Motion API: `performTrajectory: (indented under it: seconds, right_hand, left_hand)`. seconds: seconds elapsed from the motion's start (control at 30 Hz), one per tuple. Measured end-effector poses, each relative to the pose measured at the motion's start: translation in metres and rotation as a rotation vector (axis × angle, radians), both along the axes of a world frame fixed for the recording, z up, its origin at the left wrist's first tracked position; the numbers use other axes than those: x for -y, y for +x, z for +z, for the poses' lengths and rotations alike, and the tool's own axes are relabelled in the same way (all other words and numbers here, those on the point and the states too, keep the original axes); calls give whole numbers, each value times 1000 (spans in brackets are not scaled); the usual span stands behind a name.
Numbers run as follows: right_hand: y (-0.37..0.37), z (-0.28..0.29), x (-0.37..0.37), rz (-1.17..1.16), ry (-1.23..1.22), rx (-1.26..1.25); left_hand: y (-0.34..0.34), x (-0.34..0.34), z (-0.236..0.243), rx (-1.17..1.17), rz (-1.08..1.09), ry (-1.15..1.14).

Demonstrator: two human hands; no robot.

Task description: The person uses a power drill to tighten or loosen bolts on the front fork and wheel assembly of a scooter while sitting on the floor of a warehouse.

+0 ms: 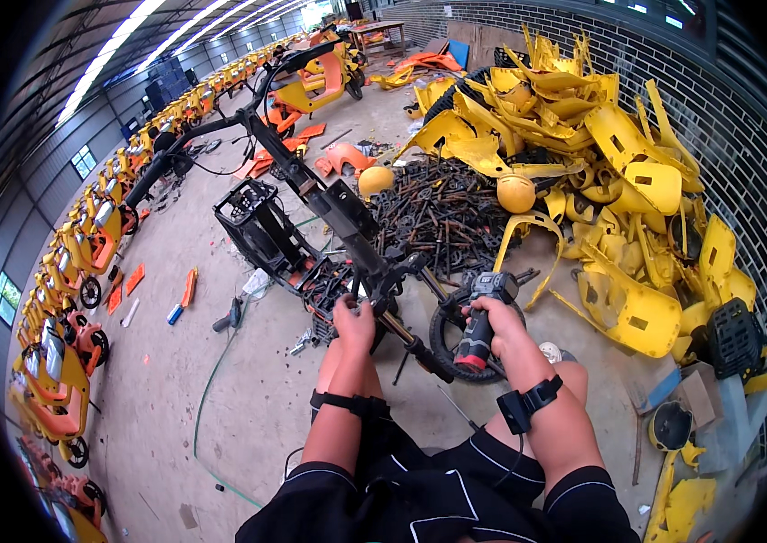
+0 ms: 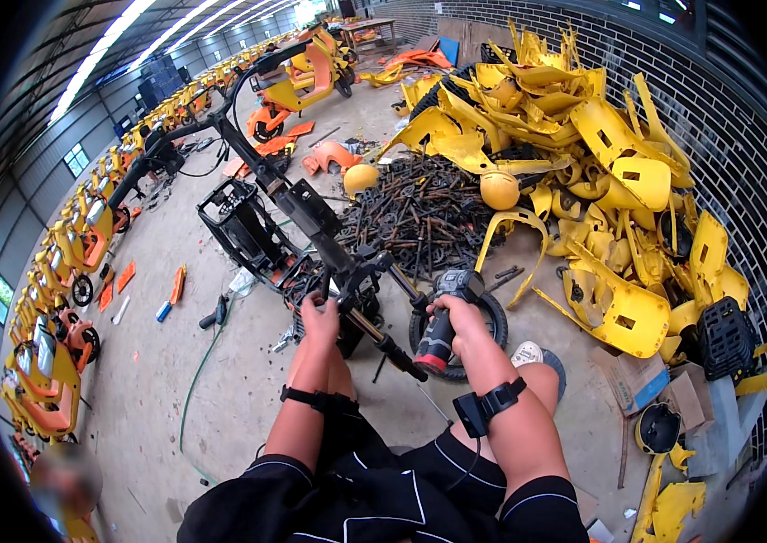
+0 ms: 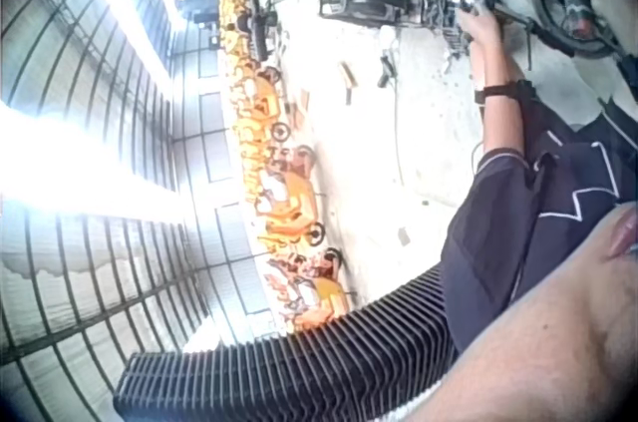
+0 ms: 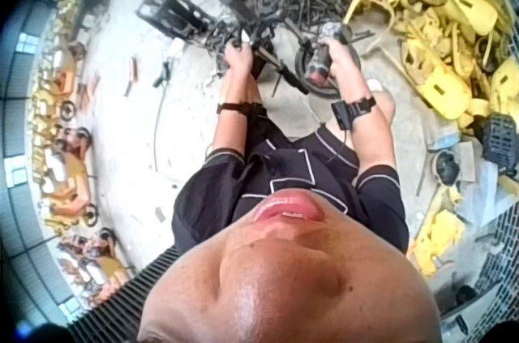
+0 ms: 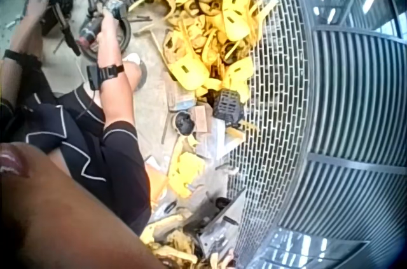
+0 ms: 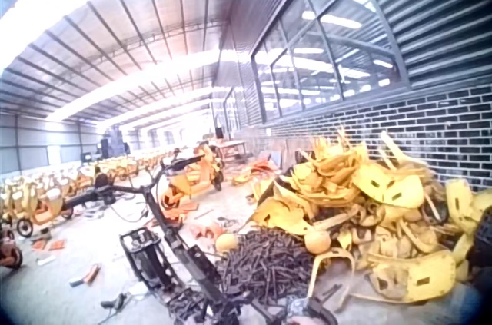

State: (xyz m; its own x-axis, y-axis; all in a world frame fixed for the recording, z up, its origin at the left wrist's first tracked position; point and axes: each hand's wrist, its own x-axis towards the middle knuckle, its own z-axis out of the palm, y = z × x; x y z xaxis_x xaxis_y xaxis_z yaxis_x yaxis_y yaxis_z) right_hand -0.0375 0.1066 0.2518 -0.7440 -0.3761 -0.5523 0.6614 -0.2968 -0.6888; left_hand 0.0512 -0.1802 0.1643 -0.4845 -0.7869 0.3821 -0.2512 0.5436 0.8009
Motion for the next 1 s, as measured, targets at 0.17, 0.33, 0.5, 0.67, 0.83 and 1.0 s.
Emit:
performTrajectory:
  seconds: [0.17, 0.33, 0.5, 0.67, 0.83, 1.0]
  right_hand:
    - [10, 7, 0, 37, -7, 8]
    - [24, 7, 9, 129, 12, 13]
    - [36, 16, 5, 152, 10, 25]
    - [37, 7, -2, 174, 4, 15]
    - [33, 10, -1, 145, 10, -4]
    - [37, 22, 0, 207, 11, -33]
  left_hand:
    - [8, -7, 24, -331, -111, 422]
    - [12, -24, 11, -445, -228, 632]
    - [16, -54, 35, -561, -466, 793]
    - [16, -81, 40, -537, -778, 925]
    - [15, -96, 22, -268, -744, 1253]
    - [11, -94, 0, -153, -731, 1260]
